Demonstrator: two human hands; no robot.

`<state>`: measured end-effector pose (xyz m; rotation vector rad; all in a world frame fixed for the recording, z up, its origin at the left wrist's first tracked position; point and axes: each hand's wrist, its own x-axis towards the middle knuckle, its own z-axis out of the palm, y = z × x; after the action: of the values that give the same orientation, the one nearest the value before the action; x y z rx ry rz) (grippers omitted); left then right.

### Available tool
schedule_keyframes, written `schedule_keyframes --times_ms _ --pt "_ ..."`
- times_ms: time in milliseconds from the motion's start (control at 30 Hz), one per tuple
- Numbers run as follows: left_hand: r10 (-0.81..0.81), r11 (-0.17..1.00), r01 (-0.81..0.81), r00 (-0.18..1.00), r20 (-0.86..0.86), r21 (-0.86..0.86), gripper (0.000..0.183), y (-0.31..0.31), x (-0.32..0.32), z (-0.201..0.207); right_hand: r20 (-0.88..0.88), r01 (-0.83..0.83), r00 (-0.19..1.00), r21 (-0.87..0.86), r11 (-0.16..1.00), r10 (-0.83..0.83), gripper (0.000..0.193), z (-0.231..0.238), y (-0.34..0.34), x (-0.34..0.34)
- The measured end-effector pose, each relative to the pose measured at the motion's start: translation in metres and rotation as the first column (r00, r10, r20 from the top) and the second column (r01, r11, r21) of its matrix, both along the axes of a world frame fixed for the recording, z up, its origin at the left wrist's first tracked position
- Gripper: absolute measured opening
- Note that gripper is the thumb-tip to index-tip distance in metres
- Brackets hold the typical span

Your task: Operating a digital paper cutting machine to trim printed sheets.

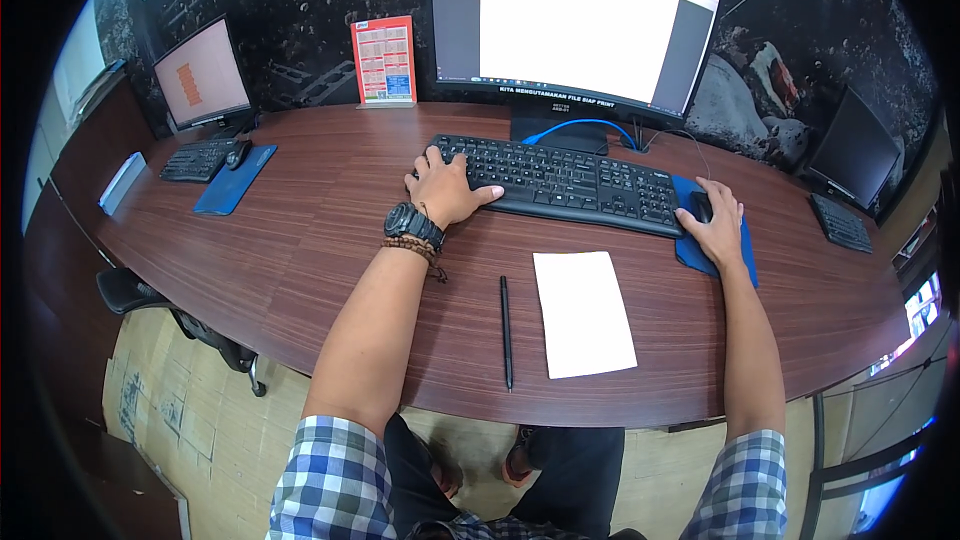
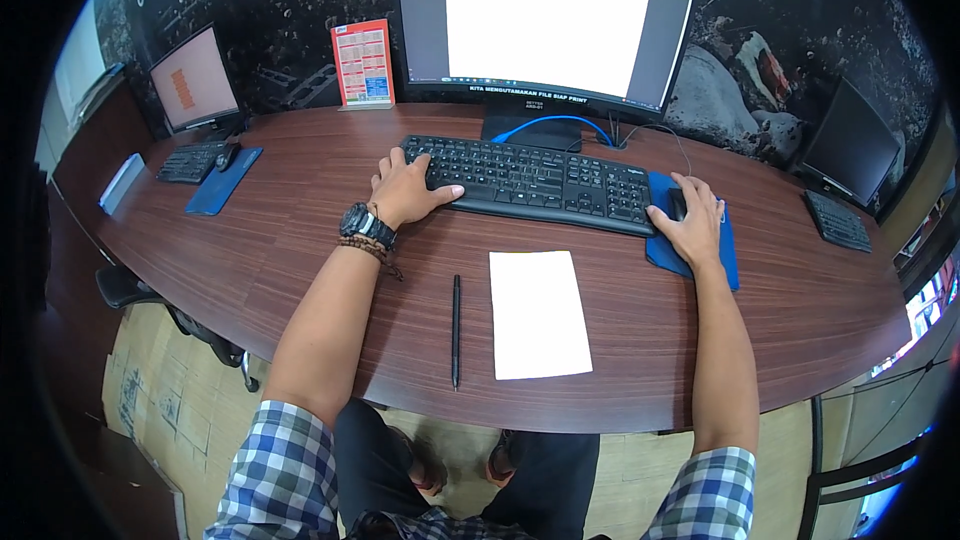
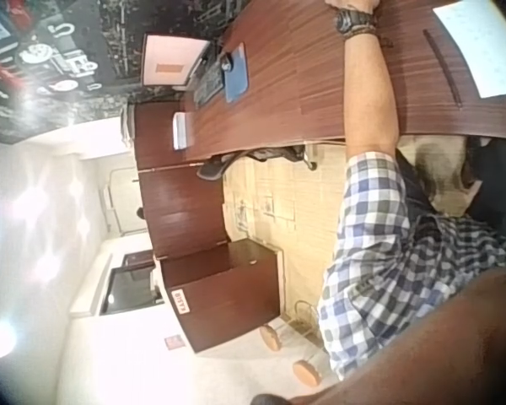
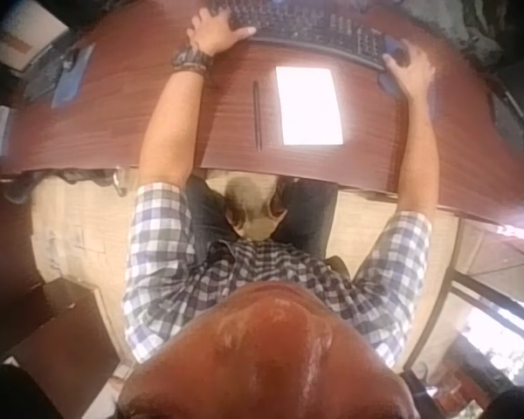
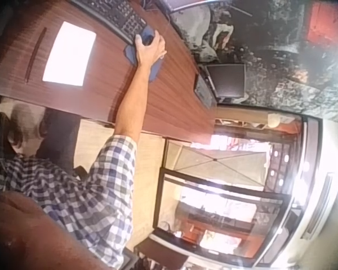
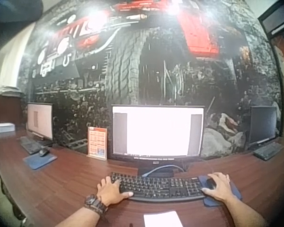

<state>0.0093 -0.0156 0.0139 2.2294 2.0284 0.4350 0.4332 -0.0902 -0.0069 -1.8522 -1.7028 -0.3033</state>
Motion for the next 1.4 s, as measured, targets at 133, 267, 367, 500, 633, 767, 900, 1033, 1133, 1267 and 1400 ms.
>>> schedule_keyframes --times_ms 133,267,367,500,633,767,900,1033,1133,1267,1400 --pt "0.001 0.998 0.005 0.996 -0.084 0.068 0.088 -0.003 0.000 0.004 0.032 0.011 0.999 0.009 1.000 -0.011 0.068 0.002 -0.002 -0.005" --pt "-0.043 0.996 0.045 0.999 -0.023 0.071 0.088 0.001 -0.001 0.002 -0.046 -0.034 0.998 0.053 0.998 0.036 0.062 -0.005 0.002 0.007" --pt "-0.038 0.995 0.039 0.999 -0.013 0.092 0.088 0.002 -0.003 0.001 -0.065 -0.020 0.998 0.058 0.998 0.024 0.055 -0.008 0.005 0.007" --pt "-0.034 0.995 0.036 0.999 -0.020 0.089 0.088 0.000 -0.002 0.003 -0.108 -0.020 0.994 0.044 0.999 0.025 0.053 -0.006 0.003 0.003" --pt "-0.009 0.997 0.011 1.000 -0.024 0.070 0.089 -0.001 0.000 0.004 -0.167 -0.001 0.986 0.015 1.000 0.004 0.049 -0.007 0.004 0.006" --pt "-0.012 0.999 0.012 1.000 -0.007 0.052 0.088 -0.001 0.000 0.005 -0.155 0.014 0.988 -0.001 1.000 -0.014 0.046 -0.007 0.004 0.006" --pt "-0.012 0.998 0.013 1.000 -0.010 0.066 0.086 -0.001 -0.001 0.006 -0.160 0.016 0.987 0.000 1.000 -0.016 0.044 -0.008 0.005 0.007" --pt "-0.024 0.995 0.022 1.000 0.018 0.096 0.087 0.001 -0.005 0.003 -0.163 -0.002 0.987 0.011 1.000 0.004 0.043 -0.010 0.005 0.009" --pt "-0.021 0.996 0.018 0.999 0.036 0.084 0.087 0.003 -0.005 0.003 -0.155 0.006 0.988 0.017 1.000 -0.004 0.043 -0.012 0.007 0.010" --pt "-0.019 0.999 0.018 0.999 0.028 0.039 0.089 0.004 -0.007 0.004 -0.153 0.010 0.988 0.020 1.000 -0.007 0.042 -0.012 0.006 0.008" --pt "-0.011 0.999 0.010 1.000 0.018 0.045 0.092 0.003 -0.004 0.003 -0.160 0.003 0.987 0.031 1.000 0.002 0.041 -0.012 0.007 0.011"
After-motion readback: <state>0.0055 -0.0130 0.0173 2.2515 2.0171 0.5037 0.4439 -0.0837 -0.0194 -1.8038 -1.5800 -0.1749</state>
